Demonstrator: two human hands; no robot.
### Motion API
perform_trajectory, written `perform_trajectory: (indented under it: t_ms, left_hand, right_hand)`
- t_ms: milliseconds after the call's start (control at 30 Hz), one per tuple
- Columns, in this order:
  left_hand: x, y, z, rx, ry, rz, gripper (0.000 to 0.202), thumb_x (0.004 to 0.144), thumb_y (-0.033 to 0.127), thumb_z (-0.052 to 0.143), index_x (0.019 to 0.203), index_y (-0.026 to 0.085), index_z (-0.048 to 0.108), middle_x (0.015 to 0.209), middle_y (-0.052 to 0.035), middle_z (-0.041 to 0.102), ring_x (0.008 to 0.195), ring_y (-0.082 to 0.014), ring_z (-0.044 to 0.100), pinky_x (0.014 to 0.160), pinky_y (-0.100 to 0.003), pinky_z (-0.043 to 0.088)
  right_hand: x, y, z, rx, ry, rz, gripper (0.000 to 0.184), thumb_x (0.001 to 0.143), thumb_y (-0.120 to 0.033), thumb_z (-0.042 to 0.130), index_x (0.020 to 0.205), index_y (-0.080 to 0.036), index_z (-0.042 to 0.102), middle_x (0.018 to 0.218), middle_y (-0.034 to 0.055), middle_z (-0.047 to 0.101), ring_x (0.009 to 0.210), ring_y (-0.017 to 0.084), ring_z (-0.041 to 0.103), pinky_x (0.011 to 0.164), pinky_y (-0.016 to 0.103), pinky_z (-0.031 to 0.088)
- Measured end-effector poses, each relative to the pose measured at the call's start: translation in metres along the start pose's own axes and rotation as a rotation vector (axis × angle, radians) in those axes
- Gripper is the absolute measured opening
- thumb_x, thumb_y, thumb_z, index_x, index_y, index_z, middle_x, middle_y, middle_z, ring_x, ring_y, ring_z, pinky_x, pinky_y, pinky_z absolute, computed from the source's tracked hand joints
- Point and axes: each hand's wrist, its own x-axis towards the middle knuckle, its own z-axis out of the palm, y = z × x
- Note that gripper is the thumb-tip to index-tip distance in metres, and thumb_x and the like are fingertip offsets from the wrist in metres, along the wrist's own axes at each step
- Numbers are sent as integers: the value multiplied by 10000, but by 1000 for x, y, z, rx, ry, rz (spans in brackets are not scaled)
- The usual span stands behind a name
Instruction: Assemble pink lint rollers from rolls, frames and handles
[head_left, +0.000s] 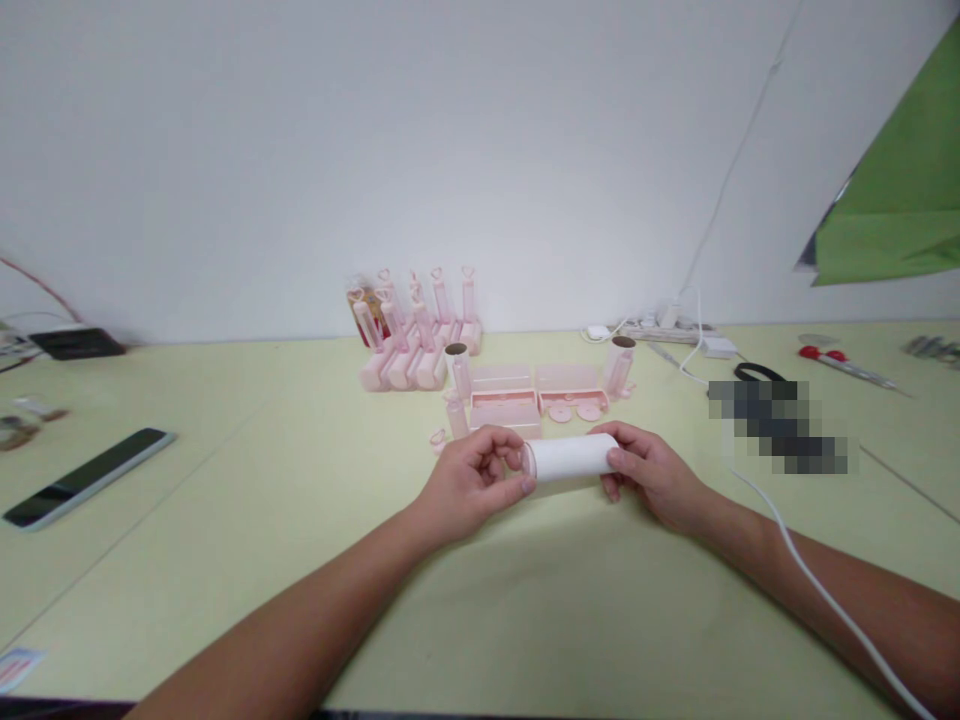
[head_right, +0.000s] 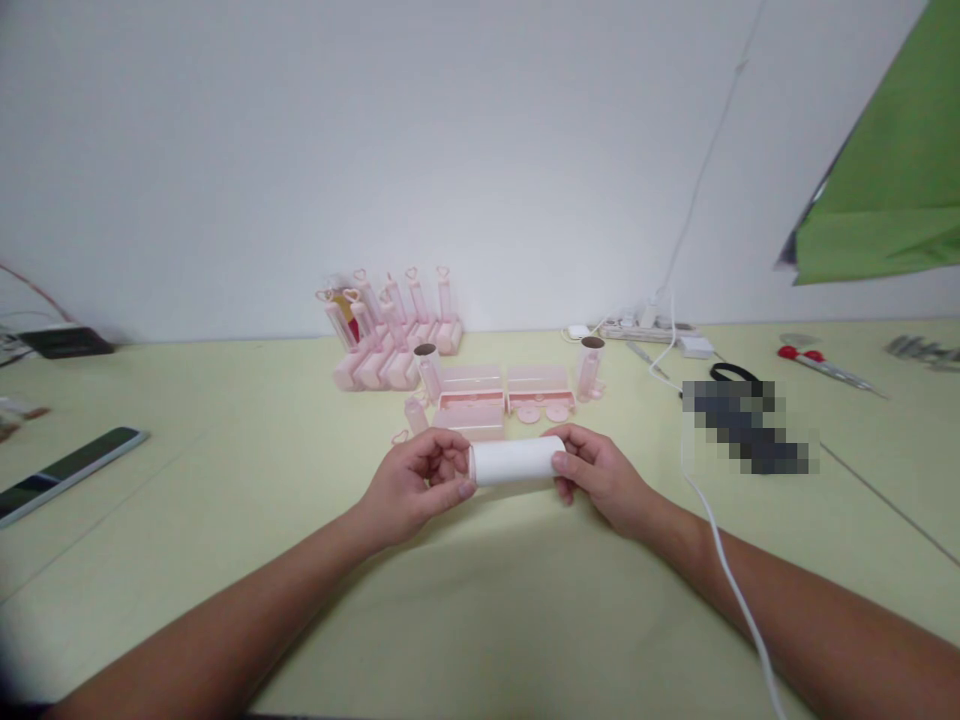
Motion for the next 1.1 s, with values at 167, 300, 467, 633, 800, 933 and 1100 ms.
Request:
perform_trajectory:
  t_ms: [167, 300, 467, 633, 800, 933, 1100]
  left_hand:
    - [0, 1, 0, -9, 13, 5, 376, 782, 378, 739, 1036, 145, 590, 804, 1, 577, 588, -61, 446, 545, -191, 366]
    - [0, 0, 0, -14, 12, 3, 364, 790, 375, 733, 1037, 148, 592, 805, 2, 569, 590, -59, 440, 547, -193, 364]
    - [1, -1, 2, -117, 40, 15, 560, 746, 369, 781, 1185, 181, 488, 866, 1, 558, 592, -52, 445, 540, -186, 361]
    - [0, -2, 3, -134, 66, 67, 763, 764, 328, 777, 1351, 260, 295, 897, 25, 525, 570, -34, 427, 522, -165, 340]
    - [-2, 1, 6, -75, 81, 95, 861, 794, 329, 744, 1438, 292, 174, 901, 34, 510, 550, -29, 401, 515, -164, 337]
    - [-5, 5, 11, 42, -120, 43, 794, 819, 339, 708, 1458, 260, 243, 772, 61, 513, 513, -37, 370, 492, -165, 298]
    - [-6, 6, 9, 110, -184, 71, 743, 865, 298, 645, 1484, 252, 236, 759, 61, 519, 532, -50, 382, 516, -179, 320]
  right_hand:
    - [-1, -1, 0, -30, -26, 30, 409, 817, -476, 688, 1065, -167, 588, 590, -17, 594, 492, 130, 515, 495, 241, 412]
    - [-1, 0, 0, -34, -33, 39, 391, 818, -457, 693, 1064, -171, 590, 584, -23, 596, 489, 126, 511, 500, 238, 400]
    - [-2, -1, 1, 26, 19, 63, 371, 828, -466, 680, 1040, -171, 600, 570, -17, 591, 477, 127, 505, 483, 236, 377]
    - [2, -7, 2, 112, 94, 60, 314, 855, -466, 652, 939, -166, 615, 593, -7, 589, 470, 108, 488, 462, 231, 378]
    - [3, -10, 5, 153, 115, 59, 314, 843, -479, 664, 867, -170, 613, 625, -3, 593, 464, 103, 488, 437, 232, 395]
    - [1, -12, 5, 183, 91, 81, 297, 842, -453, 677, 919, -174, 610, 721, 11, 630, 473, 94, 494, 440, 231, 410]
    - [-1, -12, 4, 192, 59, 71, 255, 879, -418, 652, 963, -181, 606, 671, -13, 590, 485, 92, 500, 451, 217, 401]
